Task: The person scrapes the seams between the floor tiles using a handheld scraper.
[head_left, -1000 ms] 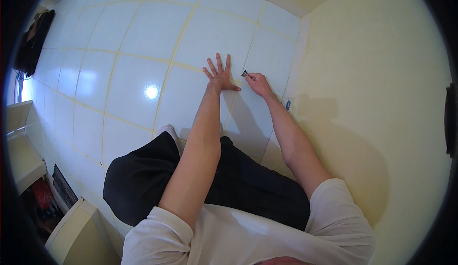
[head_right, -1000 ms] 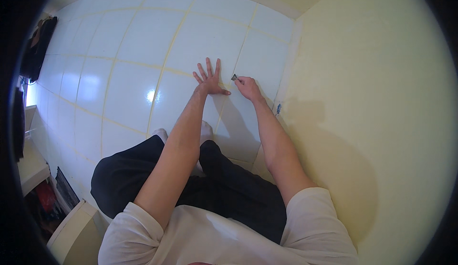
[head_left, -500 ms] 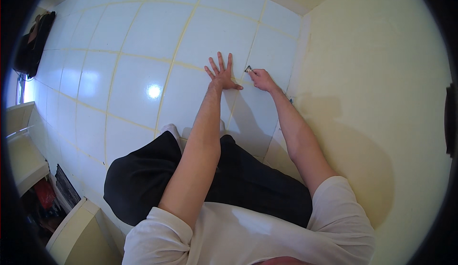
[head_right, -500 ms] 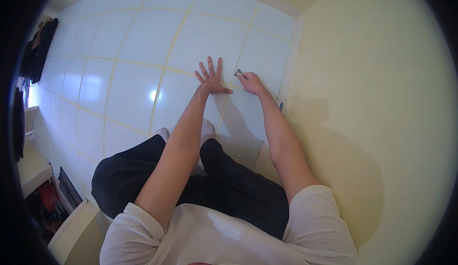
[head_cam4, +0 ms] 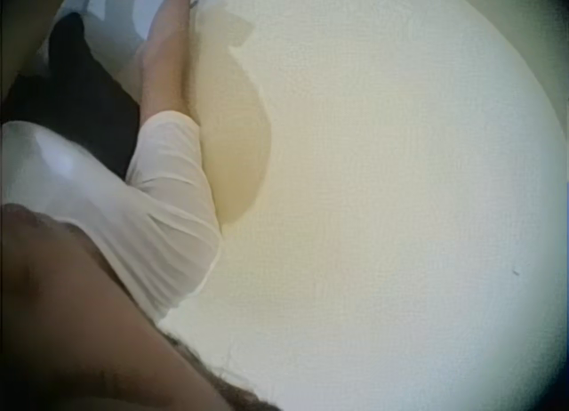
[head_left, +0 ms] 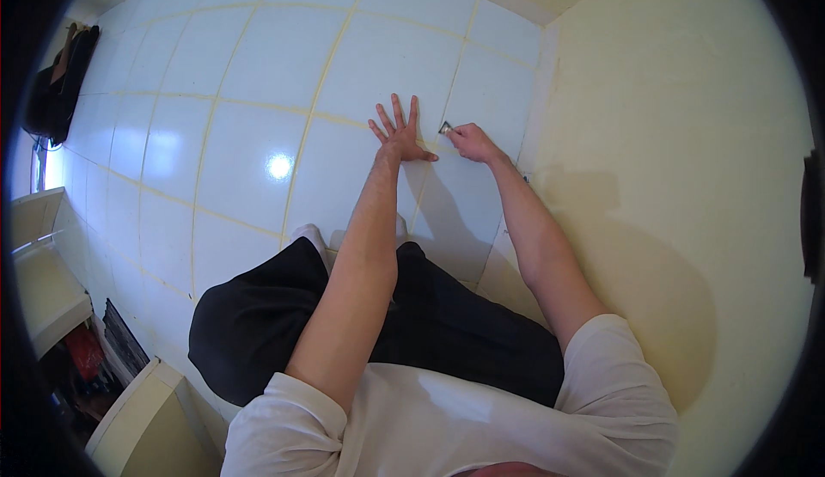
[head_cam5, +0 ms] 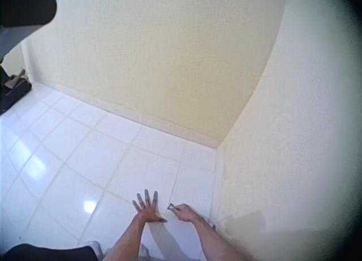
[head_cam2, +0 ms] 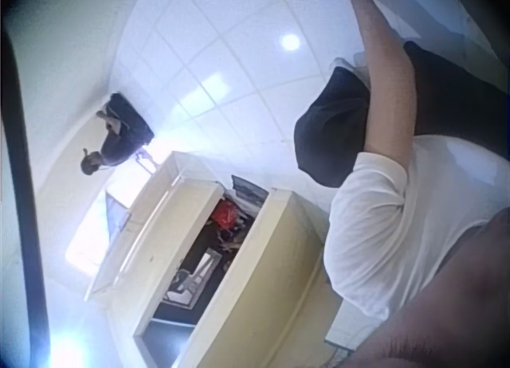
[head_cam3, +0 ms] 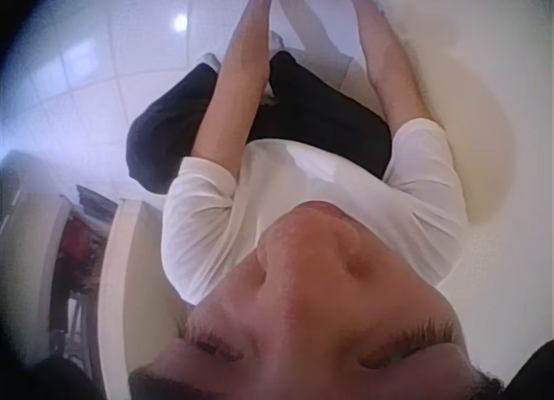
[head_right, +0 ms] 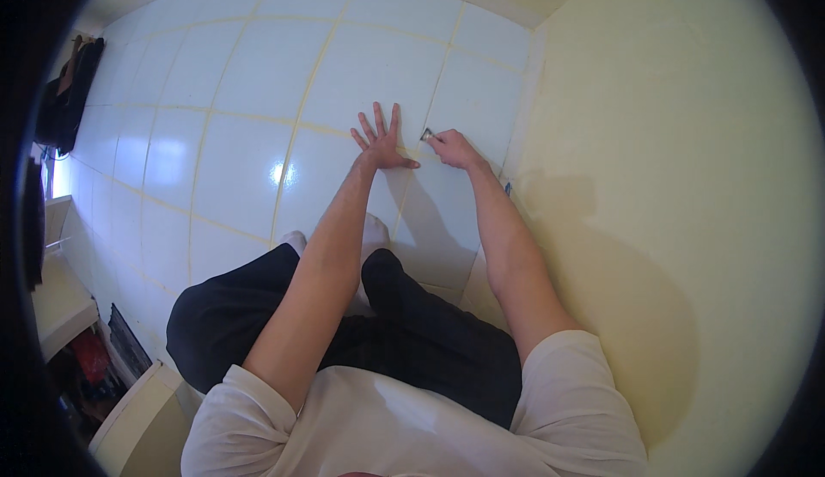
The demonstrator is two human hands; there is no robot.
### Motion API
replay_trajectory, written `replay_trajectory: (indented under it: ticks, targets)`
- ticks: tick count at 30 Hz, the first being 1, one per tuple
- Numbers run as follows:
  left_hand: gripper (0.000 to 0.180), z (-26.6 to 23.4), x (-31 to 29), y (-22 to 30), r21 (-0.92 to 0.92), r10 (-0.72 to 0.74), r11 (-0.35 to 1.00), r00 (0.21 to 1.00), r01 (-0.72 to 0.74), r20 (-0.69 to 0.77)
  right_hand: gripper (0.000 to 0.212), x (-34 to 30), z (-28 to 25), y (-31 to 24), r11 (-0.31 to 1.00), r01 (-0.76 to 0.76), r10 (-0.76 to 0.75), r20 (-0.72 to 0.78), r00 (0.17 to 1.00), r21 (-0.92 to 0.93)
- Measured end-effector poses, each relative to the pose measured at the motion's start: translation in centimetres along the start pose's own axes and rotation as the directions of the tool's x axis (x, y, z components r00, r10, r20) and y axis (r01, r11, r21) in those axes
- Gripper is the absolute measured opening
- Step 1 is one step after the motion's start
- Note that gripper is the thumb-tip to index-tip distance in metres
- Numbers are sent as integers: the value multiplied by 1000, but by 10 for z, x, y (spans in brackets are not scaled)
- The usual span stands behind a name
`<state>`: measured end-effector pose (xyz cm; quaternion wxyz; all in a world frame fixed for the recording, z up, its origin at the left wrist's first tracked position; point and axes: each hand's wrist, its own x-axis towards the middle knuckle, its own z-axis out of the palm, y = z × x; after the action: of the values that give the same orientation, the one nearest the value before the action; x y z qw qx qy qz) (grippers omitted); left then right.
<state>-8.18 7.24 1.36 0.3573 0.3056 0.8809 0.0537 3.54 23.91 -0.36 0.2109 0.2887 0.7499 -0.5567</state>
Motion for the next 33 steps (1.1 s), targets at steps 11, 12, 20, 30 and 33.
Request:
replay_trajectory:
  ticks: [11,12,20,30,33]
  targets:
    - [156,-1,-3,-6,-8,-4,1000,1000,4,-10,41,-7,12,-13,997,59,-49,-212,976,40]
    - [156,-1,-4,-8,-10,-6,1000,1000,6,-14,41,-6,12,-14,997,60,-50,-210,976,41]
    - [157,-3,-2,-5,-12,-5,1000,1000,5,-4,46,1,2,-10,962,155,-200,-194,960,-225]
    - [157,-7,-6,-3,-20,-4,1000,1000,4,0,43,-2,-3,-17,948,141,-200,-187,962,-286]
    - [157,-8,-6,-7,-11,-17,1000,1000,17,4,47,-3,-1,-25,951,85,-97,-26,995,-296]
